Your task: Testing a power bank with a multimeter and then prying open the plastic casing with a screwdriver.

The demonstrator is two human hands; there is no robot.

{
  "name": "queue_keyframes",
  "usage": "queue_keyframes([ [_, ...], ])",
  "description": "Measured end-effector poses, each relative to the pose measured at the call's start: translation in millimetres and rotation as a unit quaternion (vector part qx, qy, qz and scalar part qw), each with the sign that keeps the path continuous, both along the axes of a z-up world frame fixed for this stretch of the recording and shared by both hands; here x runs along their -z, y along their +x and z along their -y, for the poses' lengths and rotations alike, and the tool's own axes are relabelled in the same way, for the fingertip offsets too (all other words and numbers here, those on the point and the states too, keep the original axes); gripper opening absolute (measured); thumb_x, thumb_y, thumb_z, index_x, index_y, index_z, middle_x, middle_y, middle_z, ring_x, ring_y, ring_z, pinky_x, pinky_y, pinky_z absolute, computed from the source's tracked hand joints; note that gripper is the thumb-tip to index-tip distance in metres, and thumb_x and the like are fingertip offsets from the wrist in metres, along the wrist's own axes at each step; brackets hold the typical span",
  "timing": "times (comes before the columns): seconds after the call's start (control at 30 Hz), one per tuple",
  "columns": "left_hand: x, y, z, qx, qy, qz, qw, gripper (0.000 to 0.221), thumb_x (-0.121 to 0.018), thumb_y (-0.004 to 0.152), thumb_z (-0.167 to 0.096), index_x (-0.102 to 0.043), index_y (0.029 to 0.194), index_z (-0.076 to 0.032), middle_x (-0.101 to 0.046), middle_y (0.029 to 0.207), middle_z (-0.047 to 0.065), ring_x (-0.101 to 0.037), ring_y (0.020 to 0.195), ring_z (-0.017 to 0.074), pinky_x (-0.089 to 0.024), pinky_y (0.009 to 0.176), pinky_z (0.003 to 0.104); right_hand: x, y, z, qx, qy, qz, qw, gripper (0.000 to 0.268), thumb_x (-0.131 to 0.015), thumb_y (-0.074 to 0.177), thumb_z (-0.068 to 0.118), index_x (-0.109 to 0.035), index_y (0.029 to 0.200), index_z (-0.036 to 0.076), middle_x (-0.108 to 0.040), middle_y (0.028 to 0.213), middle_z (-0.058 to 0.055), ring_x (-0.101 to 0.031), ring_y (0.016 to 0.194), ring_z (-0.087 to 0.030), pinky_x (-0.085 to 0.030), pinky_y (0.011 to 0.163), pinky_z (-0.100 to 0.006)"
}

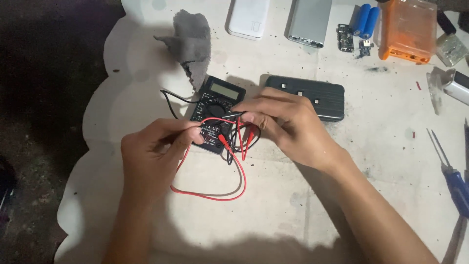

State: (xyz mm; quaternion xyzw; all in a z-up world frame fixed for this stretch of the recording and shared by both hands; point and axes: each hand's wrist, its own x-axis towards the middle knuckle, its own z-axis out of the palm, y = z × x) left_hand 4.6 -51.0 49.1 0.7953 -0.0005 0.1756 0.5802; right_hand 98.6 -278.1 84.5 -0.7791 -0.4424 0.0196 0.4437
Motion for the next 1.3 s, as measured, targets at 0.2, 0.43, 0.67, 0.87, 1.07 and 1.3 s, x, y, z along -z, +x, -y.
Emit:
queue_keyframes([
  [0.2,3.1,0.7,-1.1,0.008,-0.013,0.005,1.0,0.005,-0.072,0.096,-0.001,-0.073,0.101,0.0,-0.077,0.08,0.009,-0.062,0.067,0.0074,-0.05,0.063,0.019,4.4,0.7,0.3,-0.006,-0.007,-0.007,1.0,0.023,-0.057,0.104,0.009,-0.069,0.121,-0.002,-0.072,0.109,-0.014,-0.069,0.095,-0.026,-0.058,0.08,-0.035],
  [0.43,4.2,2.3,-3.4,0.024,0.03,0.028,0.999,0.005,-0.071,0.097,-0.002,-0.071,0.101,0.001,-0.077,0.081,0.01,-0.071,0.073,0.0119,-0.057,0.068,0.022,5.3,-0.3,-0.7,-0.02,0.003,-0.028,0.999,0.024,-0.056,0.105,0.012,-0.068,0.121,-0.002,-0.071,0.104,-0.012,-0.064,0.084,-0.021,-0.054,0.072,-0.031],
  [0.67,3.2,0.3,-3.5,0.017,0.047,0.01,0.999,0.002,-0.073,0.097,-0.002,-0.073,0.098,0.0,-0.076,0.077,0.006,-0.046,0.055,0.0042,-0.042,0.055,0.019,5.9,-3.9,-0.2,-0.024,0.009,-0.149,0.989,0.026,-0.055,0.104,0.01,-0.067,0.124,0.0,-0.073,0.11,-0.014,-0.071,0.09,-0.019,-0.069,0.077,-0.027],
  [0.87,1.4,-0.1,-1.5,0.017,0.053,0.004,0.998,0.003,-0.074,0.097,-0.003,-0.076,0.096,-0.004,-0.075,0.075,0.0,-0.035,0.055,0.0014,-0.032,0.054,0.018,3.7,-3.6,-1.9,-0.048,-0.001,-0.097,0.994,0.026,-0.055,0.103,0.013,-0.067,0.122,0.0,-0.074,0.116,-0.015,-0.071,0.101,-0.025,-0.068,0.081,-0.033],
  [1.07,2.6,-0.7,3.2,0.052,0.015,0.001,0.999,0.023,-0.079,0.088,-0.003,-0.074,0.11,0.0,-0.08,0.102,0.012,-0.074,0.09,0.012,-0.059,0.086,0.021,3.8,-13.6,-12.6,-0.065,0.004,-0.014,0.998,0.025,-0.057,0.103,0.01,-0.067,0.122,-0.003,-0.076,0.113,-0.017,-0.073,0.097,-0.032,-0.06,0.086,-0.039],
  [1.3,2.2,-4.0,-4.0,0.027,-0.141,0.027,0.989,0.021,-0.074,0.089,0.011,-0.063,0.106,0.005,-0.063,0.102,0.015,-0.065,0.084,0.021,-0.063,0.07,0.026,-0.2,-15.2,-13.8,-0.015,0.019,-0.061,0.998,0.028,-0.055,0.105,0.017,-0.067,0.126,0.002,-0.072,0.097,-0.009,-0.063,0.084,-0.022,-0.05,0.074,-0.031],
])
